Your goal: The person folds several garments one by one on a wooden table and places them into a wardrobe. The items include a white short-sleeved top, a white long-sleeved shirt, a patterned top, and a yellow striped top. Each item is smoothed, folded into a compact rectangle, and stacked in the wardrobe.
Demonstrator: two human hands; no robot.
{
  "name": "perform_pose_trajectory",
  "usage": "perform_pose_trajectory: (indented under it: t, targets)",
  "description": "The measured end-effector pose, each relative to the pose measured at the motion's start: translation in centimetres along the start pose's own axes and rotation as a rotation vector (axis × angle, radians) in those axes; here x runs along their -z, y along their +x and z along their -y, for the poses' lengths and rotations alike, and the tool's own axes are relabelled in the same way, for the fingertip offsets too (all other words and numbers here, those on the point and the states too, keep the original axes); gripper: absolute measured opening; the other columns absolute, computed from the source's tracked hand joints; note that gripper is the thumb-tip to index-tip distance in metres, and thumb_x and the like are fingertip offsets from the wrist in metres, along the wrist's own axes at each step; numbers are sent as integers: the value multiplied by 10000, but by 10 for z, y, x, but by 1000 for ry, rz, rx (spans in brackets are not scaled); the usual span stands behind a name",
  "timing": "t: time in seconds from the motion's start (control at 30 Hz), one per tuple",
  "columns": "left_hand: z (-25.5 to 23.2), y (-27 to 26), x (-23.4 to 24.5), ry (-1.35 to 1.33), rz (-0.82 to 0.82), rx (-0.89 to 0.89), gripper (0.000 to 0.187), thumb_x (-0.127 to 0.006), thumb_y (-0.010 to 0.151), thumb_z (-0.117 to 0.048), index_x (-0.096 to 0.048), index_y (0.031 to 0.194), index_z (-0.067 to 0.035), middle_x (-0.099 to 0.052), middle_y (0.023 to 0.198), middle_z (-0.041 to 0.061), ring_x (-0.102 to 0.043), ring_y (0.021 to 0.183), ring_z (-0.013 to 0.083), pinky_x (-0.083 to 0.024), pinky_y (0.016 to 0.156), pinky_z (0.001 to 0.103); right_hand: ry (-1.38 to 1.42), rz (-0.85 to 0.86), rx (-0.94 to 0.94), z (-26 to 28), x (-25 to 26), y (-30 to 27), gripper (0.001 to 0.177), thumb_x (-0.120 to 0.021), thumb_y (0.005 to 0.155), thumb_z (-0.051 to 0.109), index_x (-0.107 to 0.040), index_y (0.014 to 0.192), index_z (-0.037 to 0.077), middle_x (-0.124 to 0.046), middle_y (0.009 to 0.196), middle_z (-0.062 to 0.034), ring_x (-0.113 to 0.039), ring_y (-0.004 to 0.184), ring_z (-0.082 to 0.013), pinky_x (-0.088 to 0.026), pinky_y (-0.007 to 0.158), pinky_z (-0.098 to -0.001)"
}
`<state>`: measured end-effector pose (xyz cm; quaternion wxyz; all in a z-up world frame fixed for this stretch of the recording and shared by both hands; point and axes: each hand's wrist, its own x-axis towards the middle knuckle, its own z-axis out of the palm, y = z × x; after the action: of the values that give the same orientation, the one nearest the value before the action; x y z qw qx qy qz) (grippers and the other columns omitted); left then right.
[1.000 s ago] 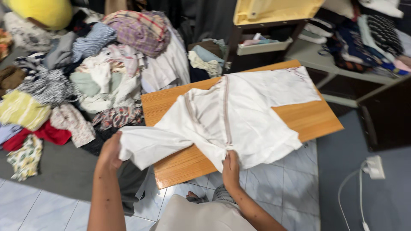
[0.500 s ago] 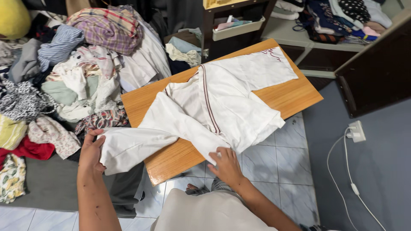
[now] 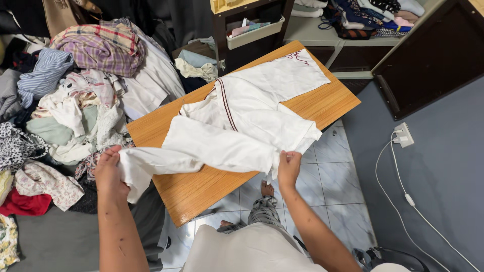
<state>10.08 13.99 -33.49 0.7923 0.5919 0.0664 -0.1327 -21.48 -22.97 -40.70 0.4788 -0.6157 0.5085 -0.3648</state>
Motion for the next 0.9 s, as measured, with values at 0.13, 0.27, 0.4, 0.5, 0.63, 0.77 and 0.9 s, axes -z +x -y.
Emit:
perform_pose_trajectory:
  t: [0.13,0.27,0.4,0.5,0.63,0.77,0.9]
  targets:
    - [3,-2,-2,-40,-126,132,125,-580,1016,-134,-632,1128,-110,-675,1096,50,-689,979,198,-593,808,406,-155,56,286,12,8,-58,283,-744,919,270,-597,900,28,-586,852,-110,-551,763,-231,-481,712,-366]
    - [4,-4,6,-112,-132,171,153,-619,970,-99,-638,1121,-85,-680,1089,85,-700,990,241,-611,849,458,-333,427,824,20,24,-92,260,-829,887,285,-652,917,97,-635,913,-50,-604,885,-252,-500,788,-383]
    - [1,0,21,-267,-117,190,139,-583,938,-42,-591,1073,-75,-677,1074,132,-717,968,292,-630,869,488,-637,551,874,33,15,-90,552,-849,719,260,-649,1178,27,-569,1103,-153,-521,1033,-356,-428,860,-485]
    - [-10,-2,35,-327,-67,156,170,-571,915,-31,-596,1076,-79,-677,1082,128,-722,974,298,-637,882,491,-726,477,798,36,3,-79,510,-808,782,242,-646,1245,101,-557,1166,-104,-516,1106,-316,-427,954,-462]
    - [-23,-14,49,-356,9,159,197,-585,883,-37,-594,1067,-107,-685,1095,109,-719,978,302,-631,874,504,-678,472,993,45,0,-72,489,-799,754,234,-689,1222,147,-553,1154,-128,-512,1105,-334,-398,954,-488]
    - [-21,-19,55,-324,-17,181,185,-598,897,-68,-611,1074,-119,-694,1092,107,-723,963,299,-623,858,506,-626,489,993,53,-10,-63,392,-790,728,204,-721,1105,120,-566,1180,-145,-498,1146,-349,-367,979,-512]
    - [-23,-25,51,-364,-38,142,170,-595,934,-83,-601,1104,-70,-708,1077,134,-734,943,303,-634,865,484,-647,435,1008,64,-12,-55,203,-716,795,98,-704,997,102,-592,1191,-137,-515,1183,-342,-381,1014,-494]
